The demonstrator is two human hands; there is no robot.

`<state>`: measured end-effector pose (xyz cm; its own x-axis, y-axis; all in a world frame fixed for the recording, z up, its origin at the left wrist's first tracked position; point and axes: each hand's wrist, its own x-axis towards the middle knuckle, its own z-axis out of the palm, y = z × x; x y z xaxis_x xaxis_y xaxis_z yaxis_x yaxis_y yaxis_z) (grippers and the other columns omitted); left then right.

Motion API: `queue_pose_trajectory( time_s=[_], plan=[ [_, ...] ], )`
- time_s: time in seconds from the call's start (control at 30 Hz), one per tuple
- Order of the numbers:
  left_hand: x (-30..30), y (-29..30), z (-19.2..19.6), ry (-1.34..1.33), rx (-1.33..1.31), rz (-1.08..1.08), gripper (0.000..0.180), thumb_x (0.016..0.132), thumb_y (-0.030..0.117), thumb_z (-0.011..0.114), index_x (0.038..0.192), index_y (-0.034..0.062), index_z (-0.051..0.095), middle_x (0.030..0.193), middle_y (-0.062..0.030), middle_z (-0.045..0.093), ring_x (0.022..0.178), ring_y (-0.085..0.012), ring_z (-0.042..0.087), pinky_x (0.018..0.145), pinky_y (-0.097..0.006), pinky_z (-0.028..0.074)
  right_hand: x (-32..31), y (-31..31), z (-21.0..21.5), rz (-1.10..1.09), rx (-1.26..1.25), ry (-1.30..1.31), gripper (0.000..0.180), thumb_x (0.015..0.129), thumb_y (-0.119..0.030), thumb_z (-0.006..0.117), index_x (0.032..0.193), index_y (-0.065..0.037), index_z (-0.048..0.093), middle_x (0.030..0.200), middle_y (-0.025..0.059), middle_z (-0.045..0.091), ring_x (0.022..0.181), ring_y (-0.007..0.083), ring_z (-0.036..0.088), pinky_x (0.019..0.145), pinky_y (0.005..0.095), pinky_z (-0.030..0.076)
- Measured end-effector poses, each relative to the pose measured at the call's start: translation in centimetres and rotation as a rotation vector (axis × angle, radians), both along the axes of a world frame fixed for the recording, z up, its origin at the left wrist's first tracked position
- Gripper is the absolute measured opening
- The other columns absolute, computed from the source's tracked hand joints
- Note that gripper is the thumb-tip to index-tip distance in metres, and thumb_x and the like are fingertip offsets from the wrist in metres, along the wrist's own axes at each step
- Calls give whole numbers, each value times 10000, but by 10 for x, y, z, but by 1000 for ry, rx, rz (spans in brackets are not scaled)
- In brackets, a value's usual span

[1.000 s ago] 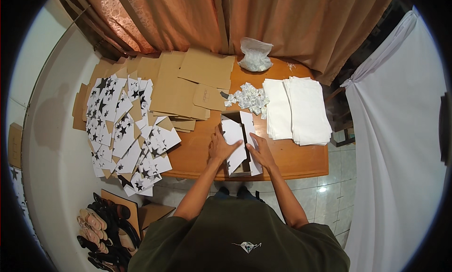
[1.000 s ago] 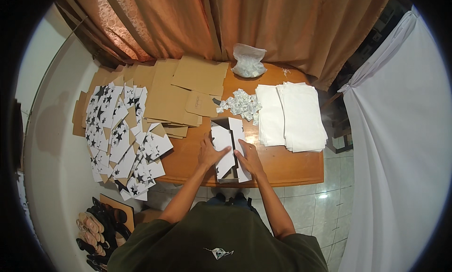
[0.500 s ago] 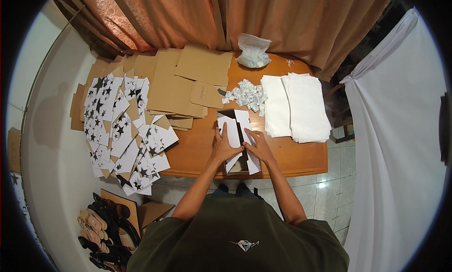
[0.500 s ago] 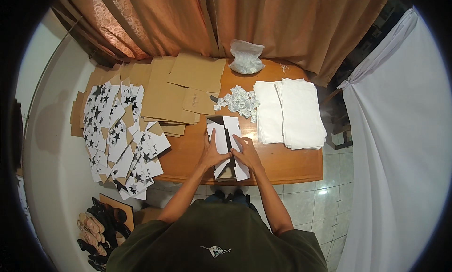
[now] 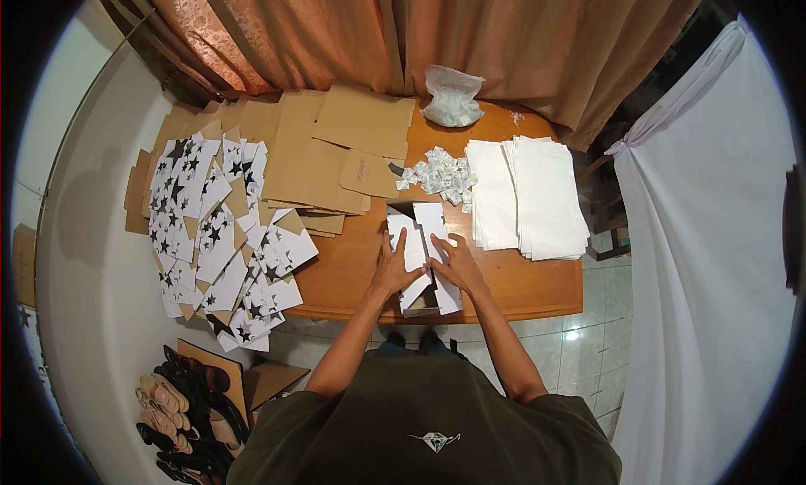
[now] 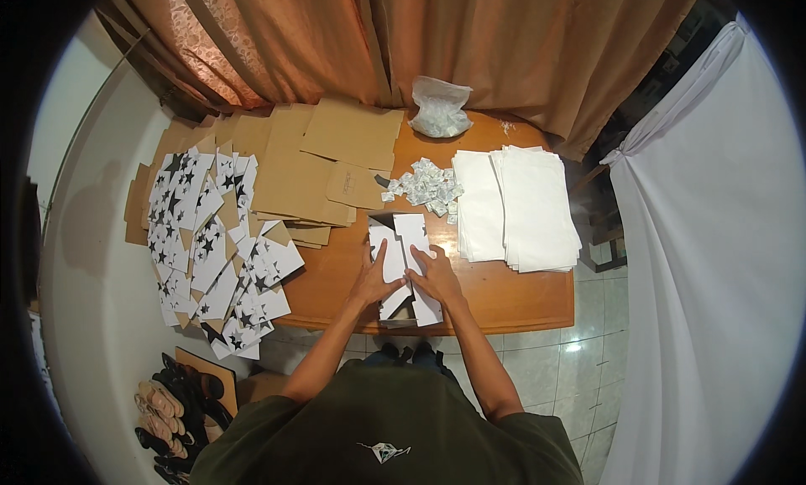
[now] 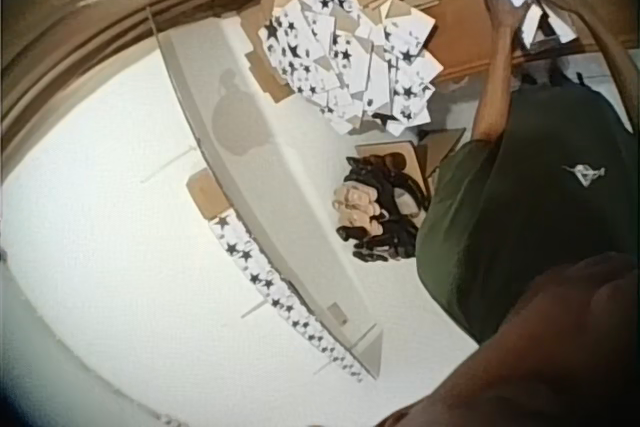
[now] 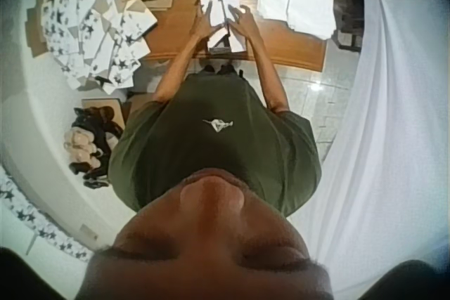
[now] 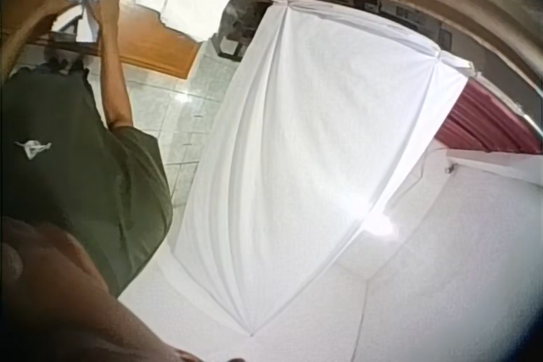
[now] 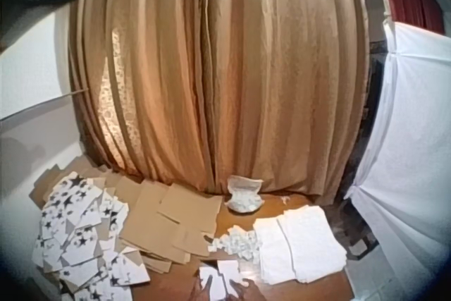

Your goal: Folding flat cardboard templates into shoe boxes and placing tissue paper liners inside.

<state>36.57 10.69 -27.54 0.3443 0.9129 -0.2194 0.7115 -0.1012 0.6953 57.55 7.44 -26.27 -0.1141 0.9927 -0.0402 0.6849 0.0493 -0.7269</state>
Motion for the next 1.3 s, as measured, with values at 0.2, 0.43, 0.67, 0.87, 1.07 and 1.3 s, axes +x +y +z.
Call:
queue_pose_trajectory(
  time_s=[0.2, 0.43, 0.67, 0.87, 1.07, 1.3],
  plan=[
    [12, -32, 16, 259, 91, -66, 1057, 767, 461, 832, 1593, 145, 254, 1637, -309, 40, 1458, -562, 207, 1158, -627, 271, 6, -12, 0, -80, -59, -5, 658, 885, -466, 721, 1456, -196, 537, 1346, 364, 455, 1215, 497, 534, 1004, 466, 489],
    [-20, -39, 51, 123, -78, -354, 1048, 729, 706, 742, 1548, 167, 372, 1626, -278, 183, 1508, -497, 118, 1141, -729, 132, 10, 8, -6, -67, -142, 149, 705, 884, -534, 679, 1492, -230, 493, 1342, 368, 455, 1173, 525, 567, 979, 481, 501],
    [-10, -65, 41, 297, -30, -472, 1288, 543, 826, 769, 1570, 183, 332, 1639, -285, 113, 1521, -492, 45, 1145, -747, 81, 5, -1, -31, -52, 67, -67, 631, 920, -429, 688, 1480, -205, 503, 1283, 285, 487, 1035, 418, 613, 911, 448, 517],
    [-20, -61, 6, 208, 40, -363, 878, 817, 636, 698, 1504, 150, 448, 1594, -310, 210, 1480, -498, 175, 1165, -695, 156, -9, -28, -11, -235, 29, 16, 588, 890, -455, 717, 1332, -103, 555, 1197, 293, 511, 1092, 468, 596, 884, 499, 521],
    [-23, -54, -13, 179, 404, -217, 664, 859, 299, 754, 1450, 128, 506, 1578, -273, 284, 1439, -480, 280, 1178, -511, 300, -9, -43, -16, -216, 69, -77, 555, 910, -430, 705, 1334, -108, 549, 1146, 286, 520, 1009, 460, 613, 855, 488, 523],
    [-33, -82, -17, -299, 15, -55, 763, 855, 228, 770, 1518, 122, 406, 1505, -246, 428, 1415, -442, 372, 1155, -478, 350, -5, -85, -5, -110, -237, 130, 600, 933, -360, 677, 1466, -162, 486, 1158, 285, 533, 952, 380, 625, 909, 427, 512]
  ],
)
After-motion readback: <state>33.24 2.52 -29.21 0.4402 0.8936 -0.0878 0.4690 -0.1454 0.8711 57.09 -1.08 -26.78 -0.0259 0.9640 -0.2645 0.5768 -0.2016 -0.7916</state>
